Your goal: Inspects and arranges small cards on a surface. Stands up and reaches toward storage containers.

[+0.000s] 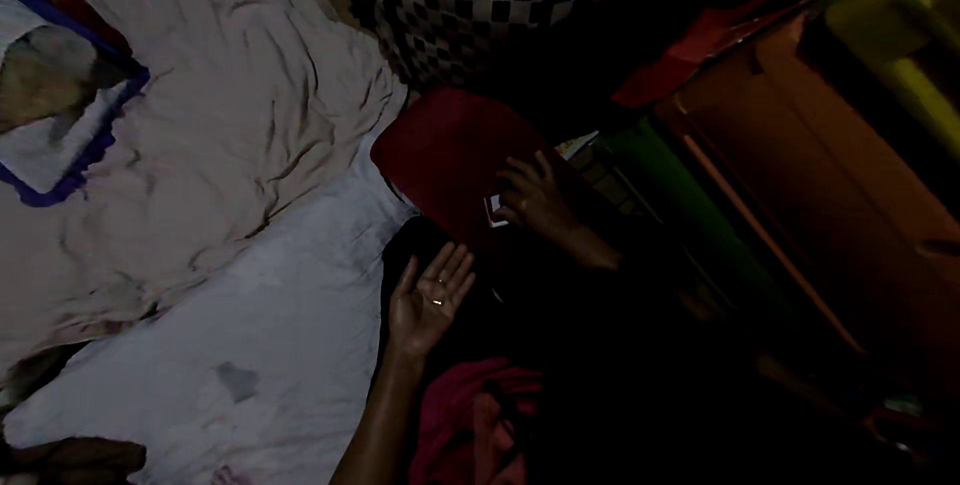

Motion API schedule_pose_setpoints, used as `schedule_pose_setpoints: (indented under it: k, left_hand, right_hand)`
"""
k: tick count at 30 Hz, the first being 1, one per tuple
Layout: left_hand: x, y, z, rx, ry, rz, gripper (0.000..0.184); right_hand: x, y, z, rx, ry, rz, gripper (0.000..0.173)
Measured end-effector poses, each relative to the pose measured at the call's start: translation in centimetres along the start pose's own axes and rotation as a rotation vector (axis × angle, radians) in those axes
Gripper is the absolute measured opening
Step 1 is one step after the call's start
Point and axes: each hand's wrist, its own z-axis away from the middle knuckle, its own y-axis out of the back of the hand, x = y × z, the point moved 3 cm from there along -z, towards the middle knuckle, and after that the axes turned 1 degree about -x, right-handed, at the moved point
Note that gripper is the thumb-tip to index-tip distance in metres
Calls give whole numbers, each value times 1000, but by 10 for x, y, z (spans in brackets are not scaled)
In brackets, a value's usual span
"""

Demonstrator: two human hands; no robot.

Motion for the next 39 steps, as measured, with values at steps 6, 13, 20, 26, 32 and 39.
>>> schedule_pose_setpoints:
  k: [6, 13, 20, 26, 32, 39]
  left_hand:
    - [1, -1, -3, 2, 8, 13, 69]
    - [3, 0, -5, 67, 6, -7, 63]
    - [-16, -1, -30, 110, 221, -145, 34]
    - [-35, -26, -54, 201, 260, -282, 27]
    - [-43, -33, -65, 229, 163, -528, 22]
    - [-48, -36, -61, 173, 14, -778, 22]
  right_hand:
    - [3, -4, -8, -55, 16, 46, 24]
    - [2, -3, 0, 44, 81, 59, 17]
    - [12, 23, 5, 19, 29, -148, 21]
    - [20, 21, 1, -82, -65, -213, 19]
    - [7, 35, -4, -210, -130, -155, 19]
    - [-32, 43, 11, -253, -282, -228, 18]
